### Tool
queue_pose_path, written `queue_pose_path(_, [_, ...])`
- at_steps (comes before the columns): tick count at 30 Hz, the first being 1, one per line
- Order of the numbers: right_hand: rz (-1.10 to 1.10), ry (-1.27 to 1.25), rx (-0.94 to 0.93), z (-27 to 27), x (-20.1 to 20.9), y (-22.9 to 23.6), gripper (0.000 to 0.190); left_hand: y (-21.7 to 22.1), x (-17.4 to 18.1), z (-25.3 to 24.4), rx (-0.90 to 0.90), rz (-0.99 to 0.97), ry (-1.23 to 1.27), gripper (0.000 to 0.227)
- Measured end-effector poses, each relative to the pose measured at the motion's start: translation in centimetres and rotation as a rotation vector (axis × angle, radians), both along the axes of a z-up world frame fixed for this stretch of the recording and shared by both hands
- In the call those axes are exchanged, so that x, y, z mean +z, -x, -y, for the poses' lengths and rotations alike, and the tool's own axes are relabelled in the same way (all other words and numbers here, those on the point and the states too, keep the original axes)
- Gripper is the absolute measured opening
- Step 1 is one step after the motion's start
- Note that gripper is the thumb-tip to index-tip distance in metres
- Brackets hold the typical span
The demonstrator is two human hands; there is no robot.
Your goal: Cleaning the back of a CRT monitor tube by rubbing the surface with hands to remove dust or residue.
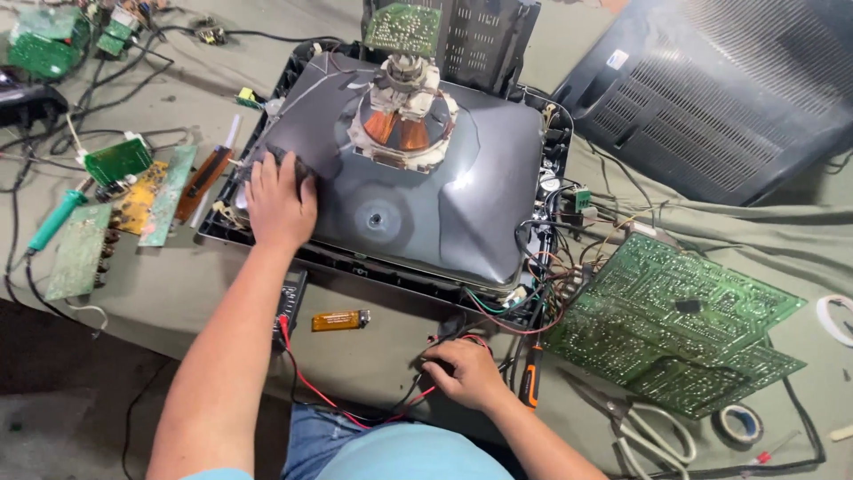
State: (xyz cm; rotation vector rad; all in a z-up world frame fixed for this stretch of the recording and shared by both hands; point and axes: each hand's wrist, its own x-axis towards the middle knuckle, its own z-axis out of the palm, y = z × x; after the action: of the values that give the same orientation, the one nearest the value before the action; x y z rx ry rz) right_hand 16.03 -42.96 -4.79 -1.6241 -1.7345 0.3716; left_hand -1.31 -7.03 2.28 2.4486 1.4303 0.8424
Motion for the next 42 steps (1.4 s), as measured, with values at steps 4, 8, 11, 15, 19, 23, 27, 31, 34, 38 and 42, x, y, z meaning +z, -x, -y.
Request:
queue_pose_path(4, [0.008,0.013,-0.022,-0.1,0.1,0.1,0.012,0.1,-0.6,-0.1,-0.002,0.024,-0.016,0.057])
queue_pose_path(8, [0.01,-0.013,-0.024,0.1,-0.5,0.0,0.013,-0.1,-1.2,-0.2,0.0,0.031,-0.042,0.059])
queue_pose_path(11, [-0.023,-0.103,-0.061,0.0,-0.1,0.3,0.012,-0.2,-1.2,0.0,0.008,0.047,-0.055,0.058])
queue_pose_path(15, [0.107,-0.427,-0.132,-1.1,2.7,1.4,0.007,-1.9,-1.6,2.4,0.084,0.126,-0.083,0.056])
queue_pose_path(19, [-0.085,-0.463,0.129,-4.7,4.3,3.4,0.008,-3.8,-4.4,4.4,-0.001,0.149,-0.377,0.05])
queue_pose_path(23, [-0.003,-0.421,0.21,-7.3,2.4,4.2,0.007,-4.3,-1.9,3.2,-0.186,0.285,-0.628,0.017])
queue_pose_path(27, [-0.153,0.032,0.301,-8.6,0.9,3.6,0.017,-5.6,1.9,0.1,-0.211,0.57,-0.268,0.019])
queue_pose_path(31, [-0.313,0.1,0.267,-9.3,-0.5,2.5,0.019,-9.1,6.6,0.4,-0.317,0.79,-0.323,0.022])
queue_pose_path(34, [-0.328,0.133,0.261,-9.7,-0.2,2.3,0.02,-12.3,6.4,-0.2,-0.322,0.696,-0.443,0.015])
queue_pose_path(38, [-0.371,0.138,0.255,-9.9,-0.5,2.1,0.02,-13.9,4.6,-0.1,-0.336,0.809,-0.419,0.02])
queue_pose_path(42, [-0.367,0.147,0.24,-9.6,-0.6,2.3,0.02,-11.3,4.4,-0.4,-0.217,0.927,-0.306,0.021])
